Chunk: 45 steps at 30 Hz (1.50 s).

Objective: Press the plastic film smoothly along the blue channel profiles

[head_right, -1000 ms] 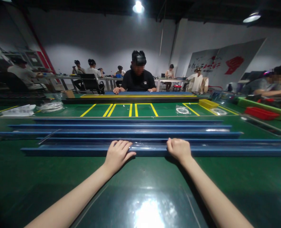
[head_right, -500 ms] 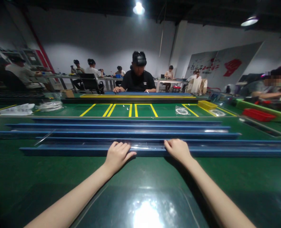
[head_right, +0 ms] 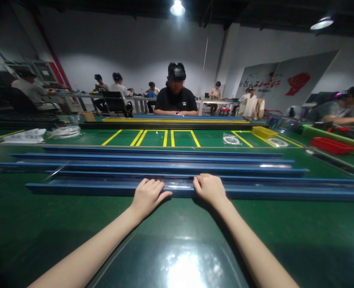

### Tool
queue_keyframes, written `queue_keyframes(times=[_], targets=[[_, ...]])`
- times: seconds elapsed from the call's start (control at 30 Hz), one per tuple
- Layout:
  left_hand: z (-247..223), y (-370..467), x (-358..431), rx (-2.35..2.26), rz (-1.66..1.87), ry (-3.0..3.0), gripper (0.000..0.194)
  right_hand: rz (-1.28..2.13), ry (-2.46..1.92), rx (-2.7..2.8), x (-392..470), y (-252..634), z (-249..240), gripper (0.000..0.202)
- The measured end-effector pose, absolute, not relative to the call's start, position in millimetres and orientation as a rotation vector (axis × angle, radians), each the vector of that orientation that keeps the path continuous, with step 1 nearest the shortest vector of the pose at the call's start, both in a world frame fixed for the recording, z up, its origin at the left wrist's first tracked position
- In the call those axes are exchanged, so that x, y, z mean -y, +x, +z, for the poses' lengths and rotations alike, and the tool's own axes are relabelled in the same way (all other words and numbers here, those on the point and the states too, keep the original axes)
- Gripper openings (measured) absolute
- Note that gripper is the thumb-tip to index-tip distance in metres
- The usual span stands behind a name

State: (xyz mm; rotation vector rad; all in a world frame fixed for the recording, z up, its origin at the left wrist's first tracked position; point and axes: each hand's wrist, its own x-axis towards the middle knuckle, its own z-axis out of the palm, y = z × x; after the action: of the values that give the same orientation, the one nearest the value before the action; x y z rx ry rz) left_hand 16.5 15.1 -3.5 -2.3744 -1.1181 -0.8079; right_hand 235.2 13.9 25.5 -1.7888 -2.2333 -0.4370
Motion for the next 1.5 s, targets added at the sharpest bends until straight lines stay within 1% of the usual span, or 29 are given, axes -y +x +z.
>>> queue_keyframes(times=[0.23, 0.47, 1.5], targets=[[-2, 17, -14, 1.139, -0.789, -2.366, 0.034, -0.518, -1.793, 2.147, -9, 234, 18, 0.044], [-1, 17, -13, 1.148, -0.771, -2.375, 0.034, -0.602, -1.693, 2.137, -8, 236, 11, 0.043], [0, 17, -13, 1.150, -0.748, -2.382, 0.035, -0.588, -1.715, 2.152, -8, 236, 12, 0.044]])
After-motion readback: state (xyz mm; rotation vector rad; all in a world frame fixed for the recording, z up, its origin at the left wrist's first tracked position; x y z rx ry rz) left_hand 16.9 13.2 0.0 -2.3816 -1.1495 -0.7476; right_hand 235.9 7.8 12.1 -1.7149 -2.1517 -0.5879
